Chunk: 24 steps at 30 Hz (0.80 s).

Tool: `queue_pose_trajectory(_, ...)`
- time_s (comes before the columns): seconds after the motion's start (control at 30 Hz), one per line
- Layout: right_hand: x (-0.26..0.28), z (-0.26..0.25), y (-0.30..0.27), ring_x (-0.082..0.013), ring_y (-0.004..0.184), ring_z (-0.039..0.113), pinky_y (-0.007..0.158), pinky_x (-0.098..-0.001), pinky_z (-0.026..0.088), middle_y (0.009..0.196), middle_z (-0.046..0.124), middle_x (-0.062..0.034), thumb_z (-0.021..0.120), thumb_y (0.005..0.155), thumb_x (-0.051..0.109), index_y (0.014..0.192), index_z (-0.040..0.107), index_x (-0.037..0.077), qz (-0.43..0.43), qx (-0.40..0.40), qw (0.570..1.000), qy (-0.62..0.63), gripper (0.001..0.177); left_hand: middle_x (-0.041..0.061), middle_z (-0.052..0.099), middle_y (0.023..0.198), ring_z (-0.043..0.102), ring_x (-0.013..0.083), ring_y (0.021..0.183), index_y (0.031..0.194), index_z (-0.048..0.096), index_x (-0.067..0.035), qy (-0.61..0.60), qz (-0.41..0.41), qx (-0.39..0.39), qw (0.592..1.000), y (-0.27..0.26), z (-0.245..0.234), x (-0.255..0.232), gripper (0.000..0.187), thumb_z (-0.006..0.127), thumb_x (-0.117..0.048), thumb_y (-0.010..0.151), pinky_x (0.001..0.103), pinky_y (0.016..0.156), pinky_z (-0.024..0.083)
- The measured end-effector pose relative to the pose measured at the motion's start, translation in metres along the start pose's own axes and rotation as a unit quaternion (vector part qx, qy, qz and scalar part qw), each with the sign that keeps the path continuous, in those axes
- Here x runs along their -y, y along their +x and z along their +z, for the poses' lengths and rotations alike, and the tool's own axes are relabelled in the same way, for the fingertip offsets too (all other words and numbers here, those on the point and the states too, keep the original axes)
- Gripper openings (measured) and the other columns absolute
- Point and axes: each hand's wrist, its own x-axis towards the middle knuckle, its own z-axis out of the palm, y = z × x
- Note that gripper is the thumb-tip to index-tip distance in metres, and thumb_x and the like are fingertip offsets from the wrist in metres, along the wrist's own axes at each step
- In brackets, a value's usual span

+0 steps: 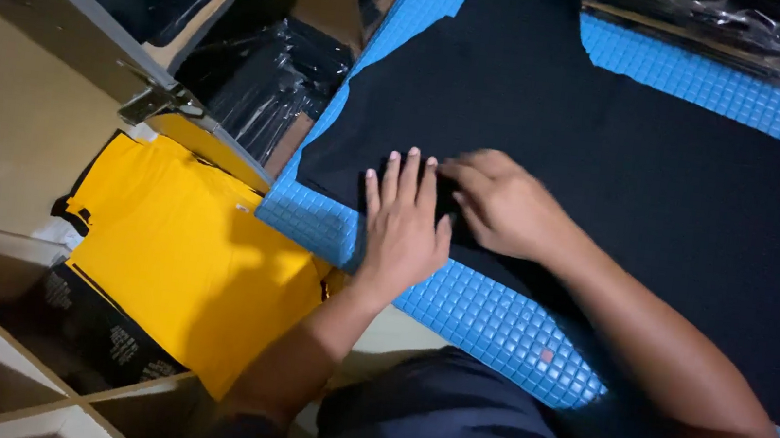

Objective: The person folds a black t-shirt on a blue textured mat. They smooth the fabric, fold the sleeves inward, fold the shirt in half lengthwise, then fold it into a compact rectangle. The folded shirt is placed on a stack of similar folded shirts.

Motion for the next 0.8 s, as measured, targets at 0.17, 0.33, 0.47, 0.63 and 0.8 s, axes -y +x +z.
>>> queue_pose_trajectory(0.17, -0.008, 0.061, 0.000, -0.0491, 0.120, 0.063, 0.113, -0.0524, 0.045, 0.122, 0.064, -0.0369, 0.057, 0.094, 0.010, 0.127, 0.060, -0.015, -0.023, -0.030, 0.999, -0.010, 0.041, 0.032, 0.033, 0.159, 0.025, 0.0491, 0.152, 0.148, 0.041, 0.012, -0.026, -0.030, 0.042, 0.998, 0.004, 0.015, -0.002, 0.068, 0.051, -0.014, 0.086, 0.068, 0.121, 0.015)
queue_pose_trajectory(0.33, -0.023, 0.078, -0.024, -0.0514, 0.130, 0.055, 0.113, -0.0569, 0.043, 0.136, 0.057, -0.0368, 0.050, 0.101, 0.018, 0.139, 0.050, -0.015, 0.008, -0.008, 0.998, -0.068, 0.051, 0.032, 0.022, 0.165, 0.014, 0.0465, 0.156, 0.155, 0.030, 0.011, -0.010, -0.043, 0.110, 0.993, 0.004, 0.012, 0.002, 0.070, 0.044, -0.014, 0.091, 0.066, 0.123, 0.007)
queue_pose_trajectory(0.47, -0.023, 0.075, -0.037, -0.0443, 0.145, 0.043, 0.121, -0.0517, 0.031, 0.152, 0.049, -0.0297, 0.042, 0.107, 0.045, 0.152, 0.044, -0.006, 0.090, 0.061, 0.985, -0.133, 0.068, 0.030, 0.018, 0.168, 0.010, 0.0457, 0.158, 0.159, 0.024, 0.009, -0.016, -0.048, 0.127, 0.991, 0.000, 0.017, 0.008, 0.083, 0.053, -0.024, 0.089, 0.064, 0.123, 0.003)
queue_pose_trajectory(0.63, -0.029, 0.063, -0.047, -0.0420, 0.150, 0.036, 0.124, -0.0505, 0.027, 0.159, 0.043, -0.0264, 0.043, 0.105, 0.052, 0.157, 0.040, -0.004, 0.143, 0.104, 0.967, -0.183, 0.076, 0.032, 0.018, 0.167, 0.012, 0.0486, 0.156, 0.159, 0.024, 0.009, -0.006, -0.058, 0.119, 0.991, 0.003, 0.007, 0.016, 0.089, 0.059, -0.037, 0.092, 0.064, 0.123, 0.007)
queue_pose_trajectory(0.8, -0.030, 0.035, -0.044, -0.0389, 0.155, 0.028, 0.126, -0.0536, 0.021, 0.165, 0.034, -0.0233, 0.034, 0.098, 0.076, 0.161, 0.029, -0.002, 0.234, 0.209, 0.924, -0.218, 0.100, 0.031, 0.028, 0.164, 0.024, 0.0479, 0.154, 0.159, 0.030, 0.006, 0.012, -0.082, 0.052, 0.995, -0.001, 0.016, 0.039, 0.089, 0.060, -0.049, 0.095, 0.063, 0.122, 0.017)
